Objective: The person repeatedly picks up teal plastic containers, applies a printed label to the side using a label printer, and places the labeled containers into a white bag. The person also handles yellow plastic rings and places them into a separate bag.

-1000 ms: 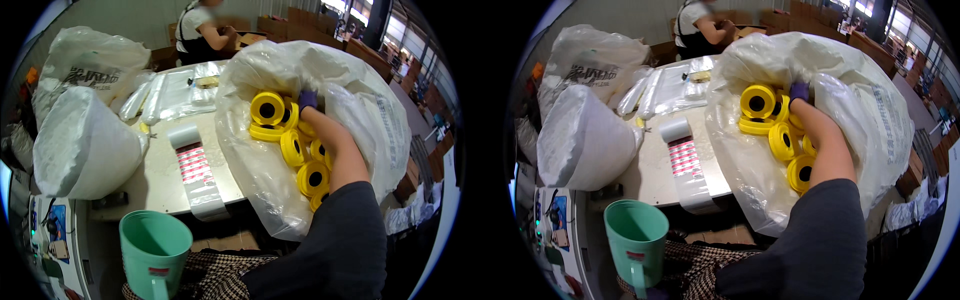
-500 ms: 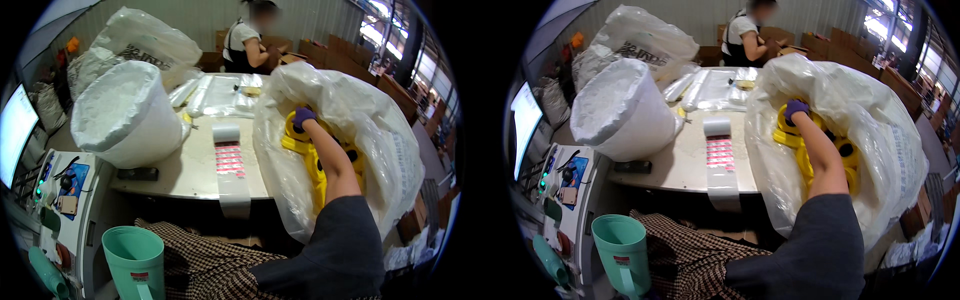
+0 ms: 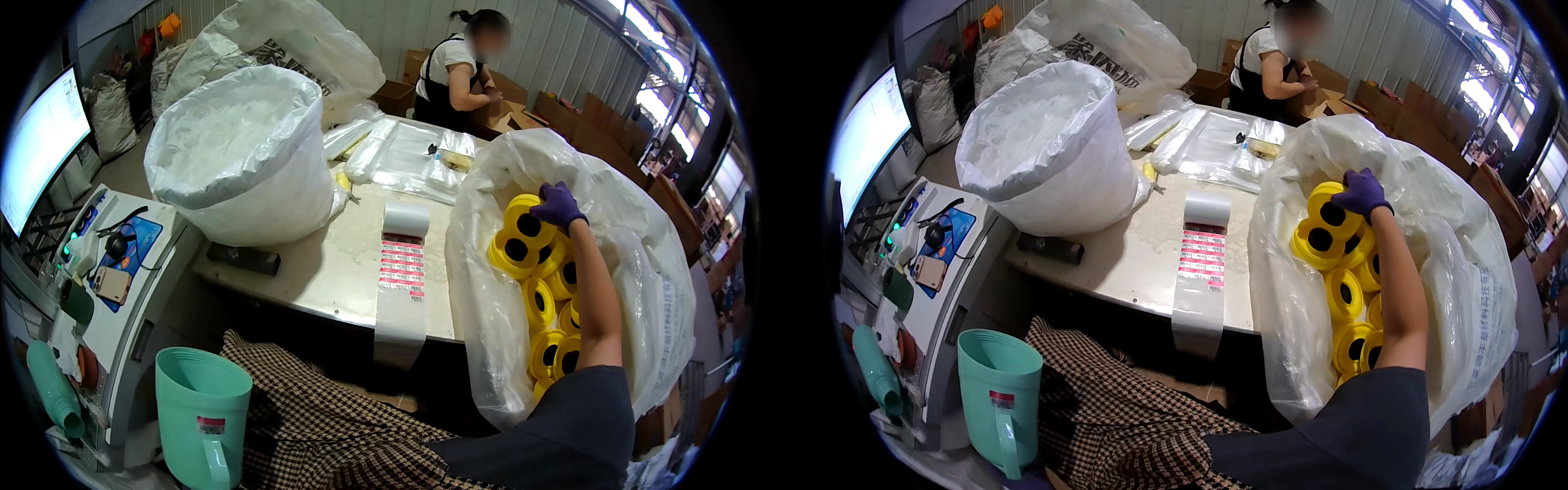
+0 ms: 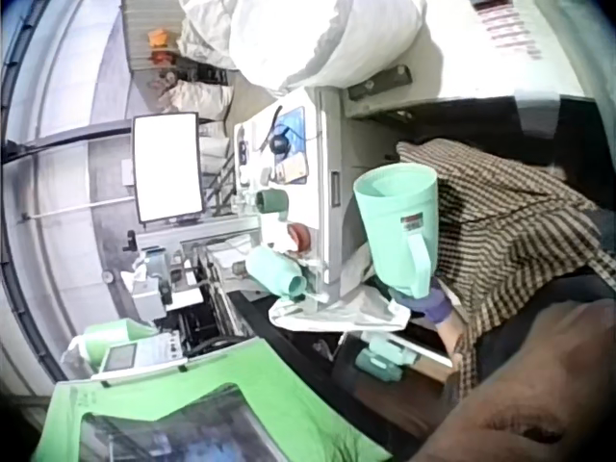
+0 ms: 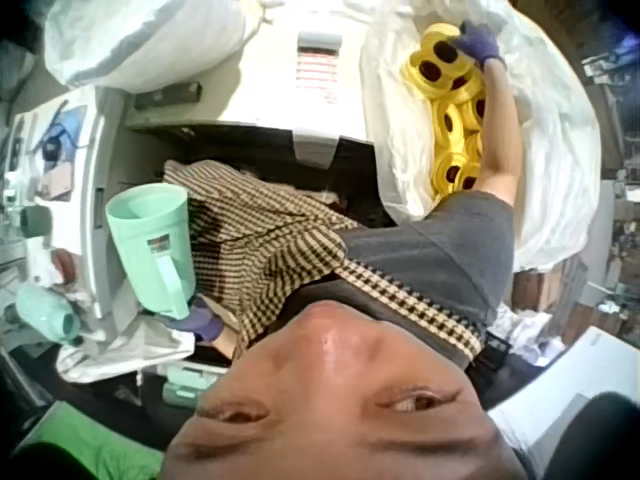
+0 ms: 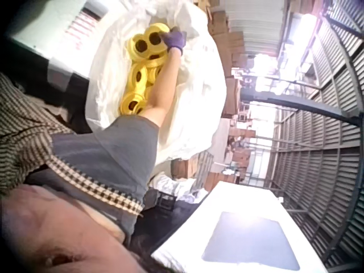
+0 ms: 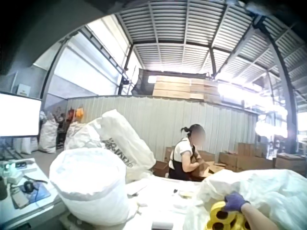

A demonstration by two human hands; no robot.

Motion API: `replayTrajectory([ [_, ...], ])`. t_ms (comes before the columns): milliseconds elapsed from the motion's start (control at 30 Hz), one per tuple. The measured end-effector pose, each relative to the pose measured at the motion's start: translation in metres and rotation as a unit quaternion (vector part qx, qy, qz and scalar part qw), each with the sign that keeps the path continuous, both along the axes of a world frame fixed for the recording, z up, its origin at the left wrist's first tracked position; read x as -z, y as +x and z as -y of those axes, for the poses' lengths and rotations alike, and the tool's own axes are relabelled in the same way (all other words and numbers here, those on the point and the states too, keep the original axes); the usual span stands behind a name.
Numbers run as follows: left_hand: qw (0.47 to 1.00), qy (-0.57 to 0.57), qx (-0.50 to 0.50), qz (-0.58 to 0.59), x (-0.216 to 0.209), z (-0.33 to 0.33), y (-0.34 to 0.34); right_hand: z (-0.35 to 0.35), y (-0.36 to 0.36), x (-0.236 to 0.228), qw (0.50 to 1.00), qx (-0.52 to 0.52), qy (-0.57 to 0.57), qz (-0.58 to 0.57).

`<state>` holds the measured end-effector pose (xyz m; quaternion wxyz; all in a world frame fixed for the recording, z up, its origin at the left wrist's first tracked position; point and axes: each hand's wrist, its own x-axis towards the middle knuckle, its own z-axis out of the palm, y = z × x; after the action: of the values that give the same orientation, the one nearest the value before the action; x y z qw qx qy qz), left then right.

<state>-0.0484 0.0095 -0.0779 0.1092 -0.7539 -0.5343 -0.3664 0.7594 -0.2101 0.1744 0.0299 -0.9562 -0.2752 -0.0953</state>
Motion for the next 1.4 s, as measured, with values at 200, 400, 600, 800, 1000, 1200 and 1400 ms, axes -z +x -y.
replayTrajectory([
  [200, 0.999, 0.035, -0.007, -0.002, -0.002, -0.005, -0.011, -0.047, -0.065, 0.039, 0.970, -0.227, -0.019, 0.089],
  [400, 0.943, -0.136, 0.062, 0.298, -0.001, 0.004, 0.000, -0.032, -0.049, 0.102, 0.964, -0.049, -0.204, 0.166],
  [600, 0.972, -0.092, 0.063, 0.205, 0.011, 0.005, -0.031, -0.068, -0.104, 0.012, 0.882, -0.249, 0.158, 0.366],
  [800, 0.390, -0.206, 0.074, 0.895, -0.061, -0.001, 0.047, -0.198, -0.256, 0.044, 0.694, -0.512, 0.448, -0.236],
  [1000, 0.851, -0.135, 0.146, 0.486, -0.094, 0.008, 0.046, -0.284, -0.425, 0.091, 0.501, -0.693, 0.402, -0.328],
  [1200, 0.759, -0.177, 0.114, 0.617, -0.094, 0.030, 0.006, -0.283, -0.482, 0.124, 0.469, -0.674, 0.436, -0.368],
  [1400, 0.748, -0.182, 0.073, 0.635, -0.108, 0.031, 0.028, -0.276, -0.476, 0.130, 0.486, -0.643, 0.445, -0.390],
])
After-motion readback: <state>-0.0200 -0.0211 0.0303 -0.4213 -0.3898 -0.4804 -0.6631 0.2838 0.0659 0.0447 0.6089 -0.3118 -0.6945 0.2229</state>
